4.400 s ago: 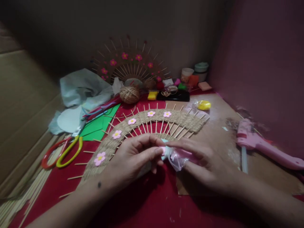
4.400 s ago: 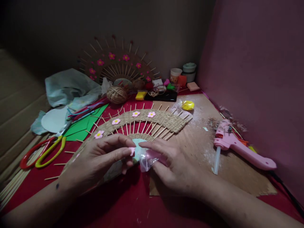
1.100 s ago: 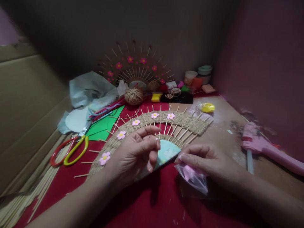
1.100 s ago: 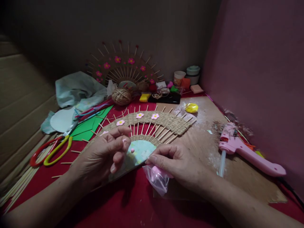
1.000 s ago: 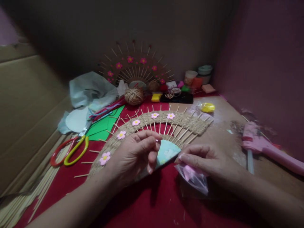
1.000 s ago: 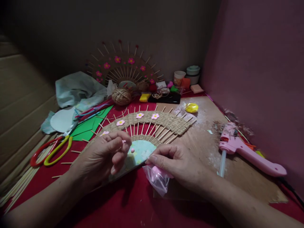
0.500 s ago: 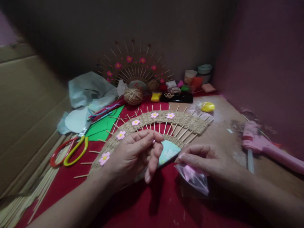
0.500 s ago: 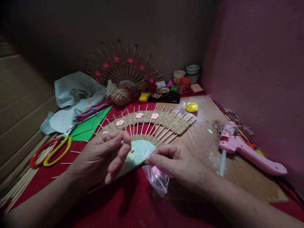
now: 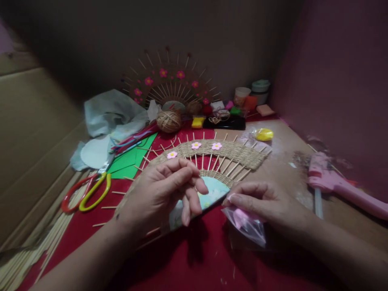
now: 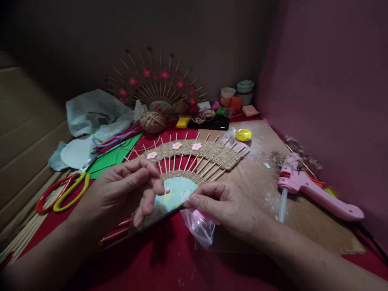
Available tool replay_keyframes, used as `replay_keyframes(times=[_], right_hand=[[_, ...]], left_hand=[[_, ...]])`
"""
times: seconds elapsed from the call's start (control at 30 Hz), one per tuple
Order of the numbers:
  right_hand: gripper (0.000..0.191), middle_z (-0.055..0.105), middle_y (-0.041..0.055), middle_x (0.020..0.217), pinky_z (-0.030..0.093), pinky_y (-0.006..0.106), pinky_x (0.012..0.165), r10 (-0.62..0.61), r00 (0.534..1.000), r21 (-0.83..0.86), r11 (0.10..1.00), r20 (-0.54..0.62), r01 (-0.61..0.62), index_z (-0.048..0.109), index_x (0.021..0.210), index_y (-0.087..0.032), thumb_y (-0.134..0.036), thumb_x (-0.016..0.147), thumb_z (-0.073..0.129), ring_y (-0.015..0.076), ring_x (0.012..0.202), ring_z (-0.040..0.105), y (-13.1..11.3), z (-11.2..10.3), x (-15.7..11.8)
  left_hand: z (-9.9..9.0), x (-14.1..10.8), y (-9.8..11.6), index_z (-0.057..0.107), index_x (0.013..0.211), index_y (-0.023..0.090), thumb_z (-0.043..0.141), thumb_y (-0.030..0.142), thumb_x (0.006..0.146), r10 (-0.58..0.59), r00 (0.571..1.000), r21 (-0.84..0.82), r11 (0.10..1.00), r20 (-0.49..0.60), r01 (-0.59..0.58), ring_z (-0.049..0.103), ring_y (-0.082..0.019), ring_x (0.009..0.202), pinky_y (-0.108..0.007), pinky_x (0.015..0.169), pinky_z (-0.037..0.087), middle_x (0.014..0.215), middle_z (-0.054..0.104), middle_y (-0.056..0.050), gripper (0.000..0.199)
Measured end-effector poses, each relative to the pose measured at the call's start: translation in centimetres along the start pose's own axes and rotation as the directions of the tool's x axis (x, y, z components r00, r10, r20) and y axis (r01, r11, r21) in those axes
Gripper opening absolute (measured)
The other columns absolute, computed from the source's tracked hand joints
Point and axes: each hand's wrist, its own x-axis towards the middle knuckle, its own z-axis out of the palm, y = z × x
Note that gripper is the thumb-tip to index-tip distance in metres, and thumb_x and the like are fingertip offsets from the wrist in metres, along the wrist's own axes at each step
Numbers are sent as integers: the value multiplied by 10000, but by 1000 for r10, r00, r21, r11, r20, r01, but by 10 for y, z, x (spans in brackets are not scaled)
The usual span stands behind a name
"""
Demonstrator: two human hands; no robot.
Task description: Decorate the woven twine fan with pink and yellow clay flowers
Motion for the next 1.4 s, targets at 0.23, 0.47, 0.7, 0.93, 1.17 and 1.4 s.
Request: replay_keyframes(times=[0.23,0.47,0.7,0.93,1.17,1.4], right_hand=[[225,635,13,659,356,197,509,28,1000,62,998,6,-28,723,735,-165,-390,745,709,76,557,499,1,1,-1],[239,624,10,642,333,191,492,16,1000,26,1000,-1,-16,717,730,-158,-396,739,712,72,547,486,1,1,0],[255,631,12,660,335,184,504,31,999,12,999,-9,-31,721,751,-152,-406,738,710,71,562,489,1,0,-1],[261,621,11,643,318,182,493,9,1000,-27,1000,-1,-9,716,741,-155,-416,745,702,65,549,482,1,0,0],[221,629,8,646,333,181,492,-9,1000,2,1000,14,9,715,737,-158,-376,761,698,65,555,497,2,-1,0],[232,628,10,641,333,176,484,10,1000,23,1000,9,-10,718,737,-155,-387,742,714,63,545,497,2,0,1]], left_hand=[[-3,-10,12,643,671,156,721,272,730,110,984,517,856,-142,-21,508,-54,369,-118,350,398,494,576,26,152],[-5,-4,15,612,842,160,532,297,875,17,1000,463,886,-16,-7,638,-133,484,-210,431,516,662,679,-26,162],[-6,-7,16,630,711,143,687,213,746,21,994,539,841,-111,42,544,-60,402,-127,382,426,512,596,34,96],[-13,-3,18,589,887,146,485,293,900,16,999,570,821,37,-34,649,-129,545,-219,465,514,745,682,-41,180],[-24,-1,20,672,768,167,637,225,783,101,985,896,412,138,-168,587,-91,653,-177,574,448,720,651,3,69],[-32,3,12,656,778,190,571,201,792,-6,996,996,14,83,-83,526,-92,568,-186,507,360,667,628,17,87]])
